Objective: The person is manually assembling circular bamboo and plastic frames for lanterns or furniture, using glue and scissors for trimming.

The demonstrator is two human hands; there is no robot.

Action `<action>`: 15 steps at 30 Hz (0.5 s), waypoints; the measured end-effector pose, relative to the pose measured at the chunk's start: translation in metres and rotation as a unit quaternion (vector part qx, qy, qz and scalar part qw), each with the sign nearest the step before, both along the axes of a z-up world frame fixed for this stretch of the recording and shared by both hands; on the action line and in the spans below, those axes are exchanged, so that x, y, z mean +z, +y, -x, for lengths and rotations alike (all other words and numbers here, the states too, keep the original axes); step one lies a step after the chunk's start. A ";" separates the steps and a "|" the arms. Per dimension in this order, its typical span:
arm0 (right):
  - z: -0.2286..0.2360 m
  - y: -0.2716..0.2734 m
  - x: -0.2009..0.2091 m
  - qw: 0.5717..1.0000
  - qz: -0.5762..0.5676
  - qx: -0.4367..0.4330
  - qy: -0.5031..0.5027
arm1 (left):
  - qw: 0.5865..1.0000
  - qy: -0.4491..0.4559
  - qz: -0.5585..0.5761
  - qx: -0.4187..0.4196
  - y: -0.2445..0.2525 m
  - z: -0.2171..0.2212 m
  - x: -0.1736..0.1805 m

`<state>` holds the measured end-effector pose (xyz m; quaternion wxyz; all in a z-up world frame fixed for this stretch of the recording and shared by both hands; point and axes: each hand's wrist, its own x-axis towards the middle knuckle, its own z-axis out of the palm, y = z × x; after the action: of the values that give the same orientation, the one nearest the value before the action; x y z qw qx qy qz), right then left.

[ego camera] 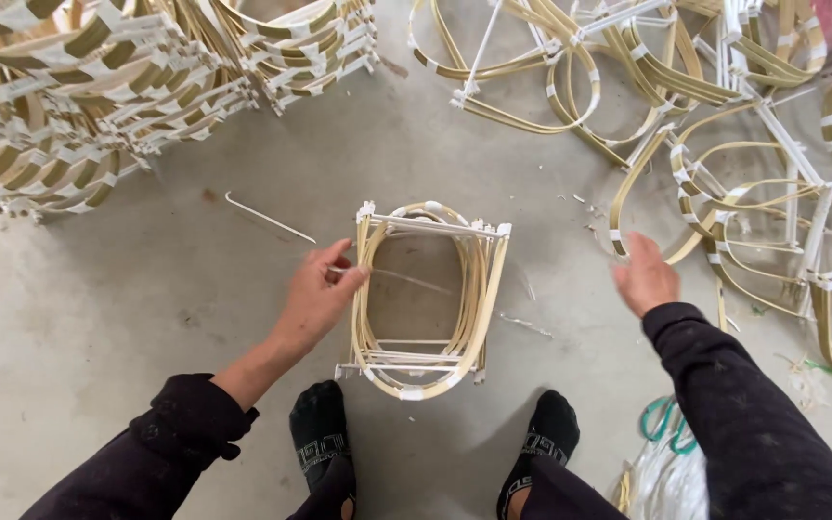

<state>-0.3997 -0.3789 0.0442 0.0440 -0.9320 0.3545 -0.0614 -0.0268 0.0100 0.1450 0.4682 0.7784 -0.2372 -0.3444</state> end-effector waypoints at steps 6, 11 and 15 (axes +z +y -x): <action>0.063 -0.041 -0.040 0.958 -0.119 -0.112 0.237 | 0.999 -0.039 -0.013 -0.029 0.002 0.005 -0.005; 0.014 0.008 0.099 0.987 -0.117 -0.078 -0.078 | 0.995 -0.086 -0.021 -0.038 0.000 0.005 -0.012; 0.005 0.018 0.187 0.927 -0.154 0.011 -0.343 | 0.996 -0.086 -0.006 -0.023 -0.002 0.005 -0.016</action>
<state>-0.4051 -0.3613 0.2316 0.3064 -0.8397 0.3126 -0.3214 -0.0313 0.0076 0.1291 0.4336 0.8023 -0.2918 -0.2884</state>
